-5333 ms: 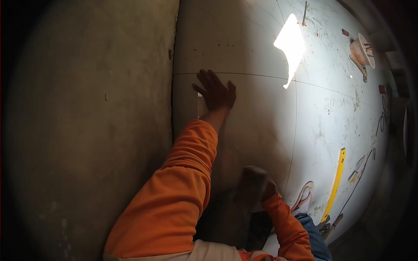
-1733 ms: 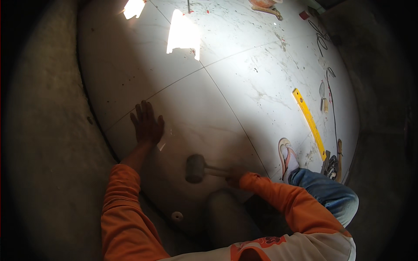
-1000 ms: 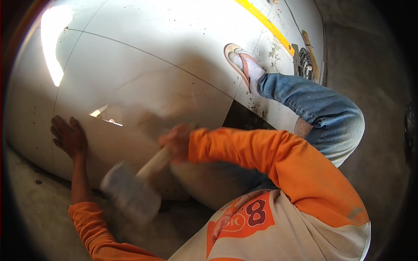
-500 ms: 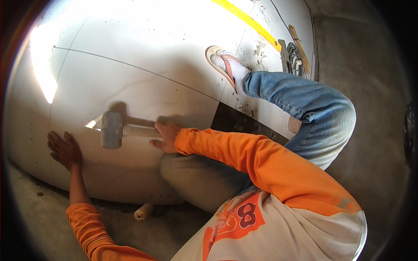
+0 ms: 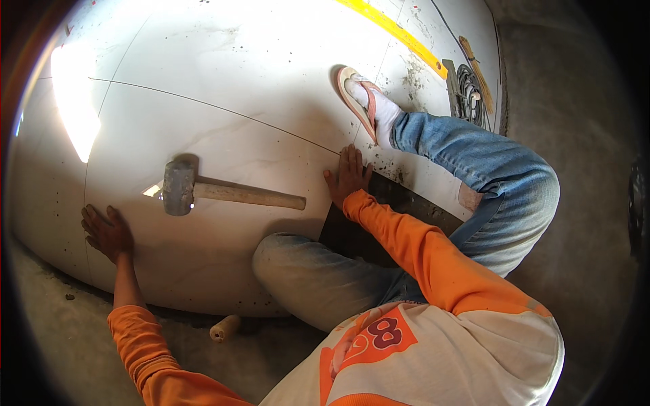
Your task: The person taps white floor tiles with a rubber mallet while kneeling. The person handles the mallet with one hand and feels the tile surface with the other, then places the mallet down on the floor.
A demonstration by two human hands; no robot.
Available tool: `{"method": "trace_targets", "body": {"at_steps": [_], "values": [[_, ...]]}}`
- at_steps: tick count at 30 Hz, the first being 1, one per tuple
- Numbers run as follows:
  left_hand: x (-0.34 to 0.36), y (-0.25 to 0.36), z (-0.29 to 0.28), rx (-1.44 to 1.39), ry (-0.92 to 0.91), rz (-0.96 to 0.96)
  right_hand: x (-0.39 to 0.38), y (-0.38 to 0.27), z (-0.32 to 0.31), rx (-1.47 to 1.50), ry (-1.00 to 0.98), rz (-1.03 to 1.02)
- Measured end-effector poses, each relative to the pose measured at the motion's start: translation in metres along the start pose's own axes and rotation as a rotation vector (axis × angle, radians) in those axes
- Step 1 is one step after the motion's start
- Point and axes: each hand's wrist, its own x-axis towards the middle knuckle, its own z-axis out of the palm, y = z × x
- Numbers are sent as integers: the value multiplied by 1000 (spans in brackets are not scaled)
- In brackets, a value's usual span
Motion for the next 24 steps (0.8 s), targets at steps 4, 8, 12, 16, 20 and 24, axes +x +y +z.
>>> {"method": "trace_targets", "body": {"at_steps": [4, 8, 12, 16, 20, 24], "values": [[1, 1, -2, 24, -24, -6, 17, 7, -8, -94, -35, -75], [0, 1, -4, -4, -16, -16, -3, 1, -23, -79, -32, -90], [-2, 0, -2, -25, 21, 1, -12, -14, -37, -25, -183, -429], [-3, -3, 3, -5, 10, 6, 29, -21, -26, 50, -21, -380], [-3, -7, 11, -8, 8, 15, 29, 9, -6, 17, 22, -162], [-3, -10, 15, -24, 41, 27, 4, 56, -4, -64, -96, 230]]}}
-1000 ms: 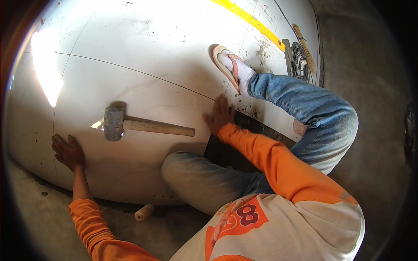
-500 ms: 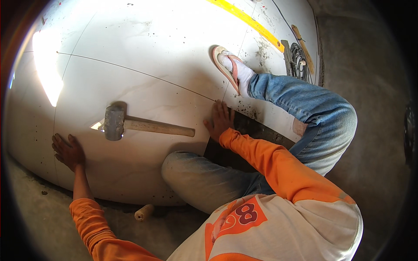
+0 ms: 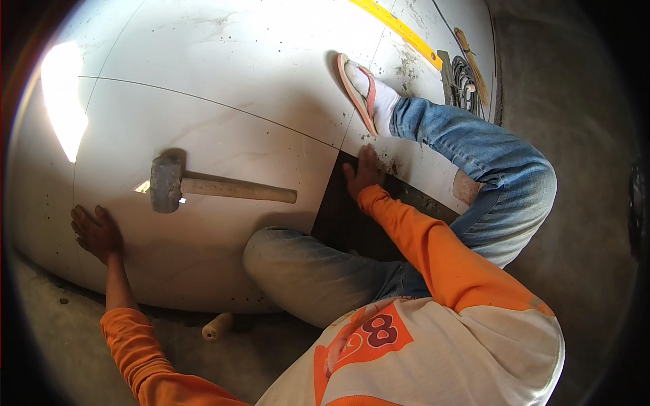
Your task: The person taps white floor tiles with a rubber mallet while kneeling. The person handles the mallet with one hand and feels the tile surface with the other, then places the mallet down on the floor.
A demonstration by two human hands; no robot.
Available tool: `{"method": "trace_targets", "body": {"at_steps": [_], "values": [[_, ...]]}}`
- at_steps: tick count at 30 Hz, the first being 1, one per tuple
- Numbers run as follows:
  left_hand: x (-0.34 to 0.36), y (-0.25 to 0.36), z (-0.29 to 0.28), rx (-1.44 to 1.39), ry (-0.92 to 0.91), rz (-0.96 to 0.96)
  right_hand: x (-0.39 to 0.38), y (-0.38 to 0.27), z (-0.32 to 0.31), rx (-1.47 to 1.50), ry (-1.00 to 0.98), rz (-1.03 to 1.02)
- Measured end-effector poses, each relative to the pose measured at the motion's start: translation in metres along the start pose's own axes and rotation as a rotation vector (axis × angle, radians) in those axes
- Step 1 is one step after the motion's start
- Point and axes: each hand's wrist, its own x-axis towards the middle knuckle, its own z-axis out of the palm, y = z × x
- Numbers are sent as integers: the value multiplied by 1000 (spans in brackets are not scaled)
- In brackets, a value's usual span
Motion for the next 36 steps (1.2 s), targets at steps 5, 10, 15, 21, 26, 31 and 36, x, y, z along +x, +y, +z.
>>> {"method": "trace_targets", "body": {"at_steps": [5, 10, 15, 21, 26, 31, 36], "values": [[1, 1, -1, -12, -24, -8, -6, -2, -1, 48, 163, -184], [2, 2, -4, 18, -44, -21, -20, -25, -2, 88, 250, -317], [1, 2, -3, -8, -9, -17, -23, -27, -5, 80, 243, -319], [2, 3, -4, -32, 17, -13, -20, -32, -6, 127, 209, -276], [2, 3, -6, -15, -5, -24, -21, -32, -8, 104, 212, -301], [1, 4, -7, -10, -6, -23, -17, -37, -9, 76, 230, -318], [2, 6, -10, -31, -24, -34, -14, -55, -8, 96, 166, -328]]}}
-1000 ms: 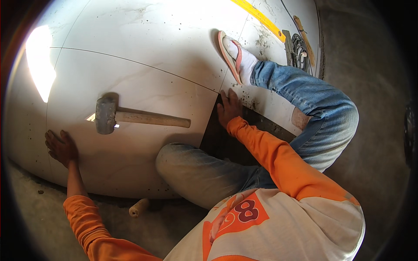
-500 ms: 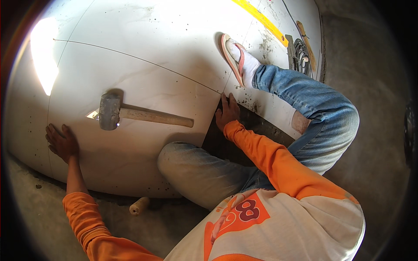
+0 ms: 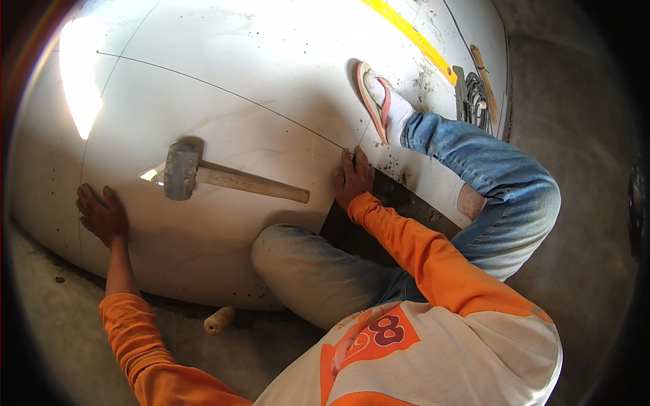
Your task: The person taps white floor tiles with a rubber mallet while kneeling. The person handles the mallet with one hand and feels the tile surface with the other, then places the mallet down on the floor.
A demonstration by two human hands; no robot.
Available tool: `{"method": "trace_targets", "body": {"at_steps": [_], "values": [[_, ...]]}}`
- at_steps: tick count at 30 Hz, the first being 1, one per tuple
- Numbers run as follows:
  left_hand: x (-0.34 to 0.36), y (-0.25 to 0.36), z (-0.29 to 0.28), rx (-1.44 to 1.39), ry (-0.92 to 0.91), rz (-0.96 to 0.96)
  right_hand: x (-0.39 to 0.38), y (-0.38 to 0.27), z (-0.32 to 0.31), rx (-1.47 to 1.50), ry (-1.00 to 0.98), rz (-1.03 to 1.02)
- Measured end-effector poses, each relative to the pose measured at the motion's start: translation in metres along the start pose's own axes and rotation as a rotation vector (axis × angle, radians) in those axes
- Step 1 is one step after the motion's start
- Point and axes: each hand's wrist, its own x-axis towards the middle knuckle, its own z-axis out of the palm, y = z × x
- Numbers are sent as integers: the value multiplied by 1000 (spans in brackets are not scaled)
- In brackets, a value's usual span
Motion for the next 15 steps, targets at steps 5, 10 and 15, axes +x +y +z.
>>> {"method": "trace_targets", "body": {"at_steps": [5, 10, 15], "values": [[0, 3, -3, -3, -16, -33, 18, -25, 5, 47, 47, -52], [-1, 7, -8, -7, -4, -53, 47, -64, 5, 60, 70, -163], [-1, 11, -15, -55, 22, -25, 101, -134, 1, 72, 143, -374]]}}
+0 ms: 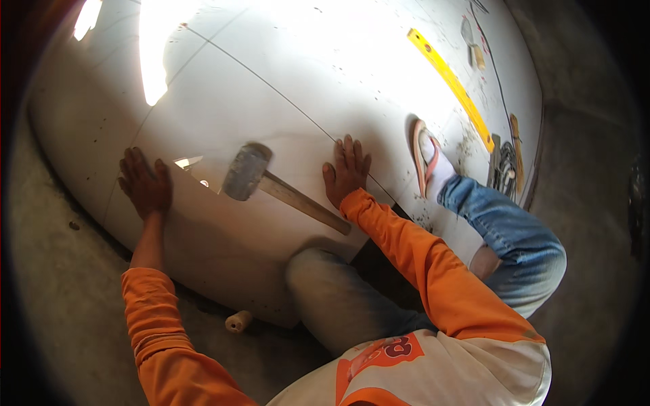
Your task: The person taps white floor tiles with a rubber mallet while kneeling. The person handles the mallet with one hand and feels the tile surface with the other, then places the mallet down on the floor.
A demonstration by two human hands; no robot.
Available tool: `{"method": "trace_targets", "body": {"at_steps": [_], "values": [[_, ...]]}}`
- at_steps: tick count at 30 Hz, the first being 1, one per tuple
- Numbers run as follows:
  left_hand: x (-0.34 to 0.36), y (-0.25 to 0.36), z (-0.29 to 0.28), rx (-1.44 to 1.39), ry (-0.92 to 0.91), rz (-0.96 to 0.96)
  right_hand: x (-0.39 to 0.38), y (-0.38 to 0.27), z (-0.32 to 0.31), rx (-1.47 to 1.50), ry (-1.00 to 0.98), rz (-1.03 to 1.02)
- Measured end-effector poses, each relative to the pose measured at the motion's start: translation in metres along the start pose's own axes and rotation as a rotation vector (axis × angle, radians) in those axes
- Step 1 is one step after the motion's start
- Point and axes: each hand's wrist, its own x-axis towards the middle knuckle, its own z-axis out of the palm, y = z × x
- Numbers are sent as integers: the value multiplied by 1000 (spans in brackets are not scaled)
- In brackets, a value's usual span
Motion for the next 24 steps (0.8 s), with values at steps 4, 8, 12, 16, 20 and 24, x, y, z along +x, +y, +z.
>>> {"method": "trace_targets", "body": {"at_steps": [4, 8, 12, 16, 20, 24], "values": [[1, 1, -6, -17, -36, -22, 79, -51, 14, 55, 43, -103], [2, 3, -10, -19, -38, -56, 151, -103, 17, 62, 14, -163], [3, 5, -17, -32, -99, -71, 214, -153, 16, 146, -4, -197], [5, 6, -25, -71, -130, -80, 250, -192, 12, 142, 2, -182], [5, 7, -27, -28, -185, -88, 271, -205, 19, 129, 1, -188], [5, 6, -27, -13, -188, -82, 238, -147, 26, 126, 84, -383]]}}
